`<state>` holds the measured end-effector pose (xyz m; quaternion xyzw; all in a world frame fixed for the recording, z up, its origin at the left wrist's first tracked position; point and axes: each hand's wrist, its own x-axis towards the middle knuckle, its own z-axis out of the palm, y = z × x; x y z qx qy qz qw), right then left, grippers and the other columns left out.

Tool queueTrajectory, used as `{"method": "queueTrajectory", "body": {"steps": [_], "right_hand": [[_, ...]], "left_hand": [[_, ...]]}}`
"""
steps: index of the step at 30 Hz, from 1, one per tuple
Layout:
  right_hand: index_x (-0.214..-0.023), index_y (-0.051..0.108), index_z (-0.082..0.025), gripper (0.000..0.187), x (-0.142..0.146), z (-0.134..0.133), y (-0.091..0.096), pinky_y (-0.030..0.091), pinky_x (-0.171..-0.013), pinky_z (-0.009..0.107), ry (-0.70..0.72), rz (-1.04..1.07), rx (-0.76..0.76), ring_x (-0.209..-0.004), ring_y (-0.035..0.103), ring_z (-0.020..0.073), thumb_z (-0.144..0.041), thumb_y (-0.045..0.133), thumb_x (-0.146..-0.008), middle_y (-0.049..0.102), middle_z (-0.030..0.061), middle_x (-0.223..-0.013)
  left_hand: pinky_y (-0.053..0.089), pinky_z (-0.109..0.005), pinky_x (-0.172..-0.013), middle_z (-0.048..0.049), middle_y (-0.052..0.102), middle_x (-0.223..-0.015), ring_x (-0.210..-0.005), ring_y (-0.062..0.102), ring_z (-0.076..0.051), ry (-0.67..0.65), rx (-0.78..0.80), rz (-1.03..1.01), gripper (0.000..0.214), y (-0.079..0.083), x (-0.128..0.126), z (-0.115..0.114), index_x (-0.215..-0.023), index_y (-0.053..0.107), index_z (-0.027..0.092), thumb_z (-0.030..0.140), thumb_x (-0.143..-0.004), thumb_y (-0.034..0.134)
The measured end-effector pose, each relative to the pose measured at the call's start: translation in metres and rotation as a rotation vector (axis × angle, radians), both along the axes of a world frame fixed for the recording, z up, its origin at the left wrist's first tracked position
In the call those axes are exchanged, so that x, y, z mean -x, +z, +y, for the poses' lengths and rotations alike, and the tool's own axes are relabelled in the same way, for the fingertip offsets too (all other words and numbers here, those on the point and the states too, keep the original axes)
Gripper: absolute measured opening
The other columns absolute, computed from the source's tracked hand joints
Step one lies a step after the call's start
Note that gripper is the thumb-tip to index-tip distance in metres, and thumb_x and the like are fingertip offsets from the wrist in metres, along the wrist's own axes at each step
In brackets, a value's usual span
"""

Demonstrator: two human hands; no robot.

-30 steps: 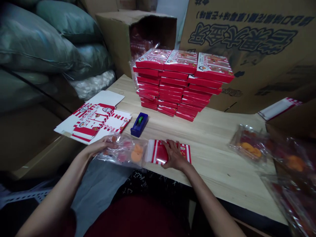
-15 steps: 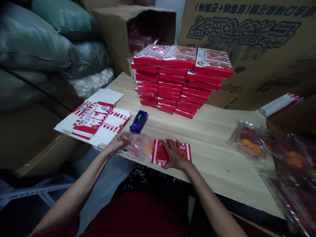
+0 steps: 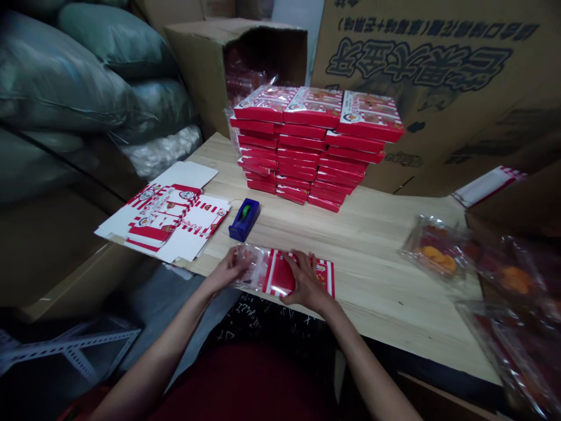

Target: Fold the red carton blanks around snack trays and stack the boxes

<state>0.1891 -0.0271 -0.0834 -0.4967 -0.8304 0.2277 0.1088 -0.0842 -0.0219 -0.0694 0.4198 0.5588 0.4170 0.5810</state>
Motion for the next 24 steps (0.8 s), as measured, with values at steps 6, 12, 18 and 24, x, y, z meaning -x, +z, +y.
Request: {"method": "queueTrajectory", "body": {"steps": [6, 12, 18, 24], "right_hand": [[-0.164, 0.013, -0.033, 0.124, 0.017, -0.016, 0.022, 0.001, -0.125, 0.069, -0.082, 0.108, -0.126, -0.151, 0.027, 0.0463, -0.036, 0.083, -0.061, 0.031, 0.0159, -0.157], [-0.163, 0.006, -0.037, 0.129, 0.045, -0.032, 0.035, 0.01, -0.125, 0.071, -0.129, 0.228, -0.221, -0.146, 0.032, 0.045, -0.033, 0.086, -0.061, 0.028, 0.0147, -0.152], [-0.163, 0.006, -0.038, 0.13, 0.046, -0.036, 0.048, 0.036, -0.119, 0.062, -0.333, 0.381, -0.291, -0.139, 0.038, 0.0421, -0.034, 0.088, -0.063, 0.029, 0.0133, -0.146], [-0.166, -0.004, -0.031, 0.132, 0.056, -0.054, 0.079, 0.037, -0.118, 0.064, -0.654, 0.606, -0.363, -0.142, 0.032, 0.0442, -0.046, 0.087, -0.07, 0.022, 0.017, -0.15]], "left_hand": [[0.056, -0.034, -0.074, -0.009, 0.08, -0.091, -0.083, 0.073, -0.026, 0.018, -0.1, 0.115, 0.037, 0.047, 0.024, -0.002, -0.104, 0.071, 0.017, 0.045, -0.082, 0.076], [0.054, -0.037, -0.083, -0.0098, 0.082, -0.098, -0.087, 0.074, -0.028, -0.114, -0.337, 0.336, 0.02, 0.075, -0.018, -0.015, -0.097, 0.082, 0.018, 0.028, -0.089, 0.066], [0.047, -0.046, -0.109, -0.0095, 0.075, -0.127, -0.121, 0.067, -0.031, -0.23, -0.565, 0.346, 0.033, 0.104, -0.038, -0.026, -0.125, 0.075, 0.025, 0.024, -0.098, 0.057], [0.044, -0.048, -0.116, -0.0117, 0.06, -0.149, -0.14, 0.053, -0.035, -0.051, -0.435, 0.073, 0.078, 0.109, -0.06, -0.044, -0.15, 0.052, 0.025, 0.033, -0.079, 0.085]]}}
